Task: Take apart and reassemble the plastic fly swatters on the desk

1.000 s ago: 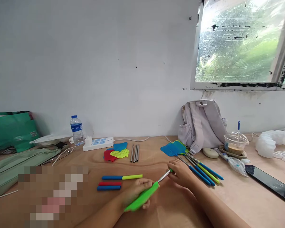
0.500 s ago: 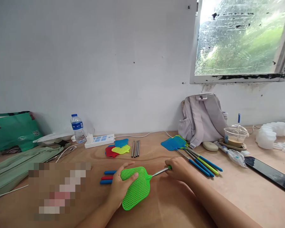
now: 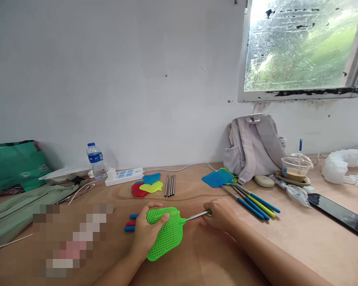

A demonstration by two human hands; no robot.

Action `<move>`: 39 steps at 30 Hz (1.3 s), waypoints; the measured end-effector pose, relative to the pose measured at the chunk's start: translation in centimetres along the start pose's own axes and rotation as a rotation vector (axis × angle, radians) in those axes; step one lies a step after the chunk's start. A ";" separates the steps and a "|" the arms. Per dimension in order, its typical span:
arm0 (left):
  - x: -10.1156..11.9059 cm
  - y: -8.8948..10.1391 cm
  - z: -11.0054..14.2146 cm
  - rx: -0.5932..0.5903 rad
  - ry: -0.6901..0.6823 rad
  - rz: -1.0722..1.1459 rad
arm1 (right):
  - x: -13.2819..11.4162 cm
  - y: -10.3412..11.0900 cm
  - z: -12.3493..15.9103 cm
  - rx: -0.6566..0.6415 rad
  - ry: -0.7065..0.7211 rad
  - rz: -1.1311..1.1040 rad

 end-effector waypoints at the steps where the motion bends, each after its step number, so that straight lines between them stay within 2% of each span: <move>1: -0.1 0.1 -0.4 -0.011 0.011 0.012 | -0.3 0.5 0.0 0.008 0.031 -0.012; 6: -1.3 1.0 -2.6 -0.024 0.064 0.252 | -1.8 2.5 0.2 -0.011 0.267 -0.205; 8: -1.9 1.6 -3.4 0.006 0.083 0.407 | -1.4 2.6 0.4 -0.056 0.330 -0.283; 10: -2.5 2.3 -4.0 0.054 0.095 0.556 | 0.3 2.3 0.3 -0.056 0.331 -0.315; 12: -3.1 3.5 -4.2 0.187 0.093 0.617 | 3.4 2.4 0.1 0.053 0.243 -0.308; 15: -3.8 4.9 -3.7 0.390 0.092 0.562 | 9.8 2.8 0.4 0.307 -0.032 -0.250; 17: -3.9 4.7 -3.4 0.391 0.091 0.496 | 13.4 2.5 1.2 0.336 -0.224 -0.144; 19: -3.6 3.9 -3.0 0.326 0.089 0.405 | 16.1 2.0 2.2 0.278 -0.380 -0.005; 22: -2.8 2.9 -2.5 0.236 0.081 0.251 | 17.5 1.9 3.3 0.193 -0.490 0.174; 25: -1.9 2.6 -2.6 0.177 0.021 0.125 | 16.2 2.6 3.0 0.236 -0.474 0.306; 27: -1.5 2.6 -2.8 0.154 -0.042 0.042 | 13.4 2.5 1.8 0.280 -0.343 0.301; 30: -1.6 2.3 -3.3 0.120 -0.123 -0.101 | 6.4 0.7 -0.4 0.289 0.085 0.055; 33: -1.5 1.1 -3.3 0.043 -0.229 -0.274 | 0.0 -2.1 -2.1 0.182 0.311 -0.186; 36: -1.3 -0.9 -2.6 -0.093 -0.335 -0.528 | -3.6 -4.2 -4.6 0.146 0.314 -0.335; 39: -1.5 -2.3 -1.7 -0.199 -0.384 -0.768 | -4.5 -5.2 -7.6 0.158 0.226 -0.347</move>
Point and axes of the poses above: each hand's wrist, its own z-axis away from the middle knuckle, its own y-axis out of the back of the hand, x = y × z, the point moved 7 cm from there along -z, towards the middle knuckle, and after that the axes turned 5 degrees about y, right-handed, at the moved point
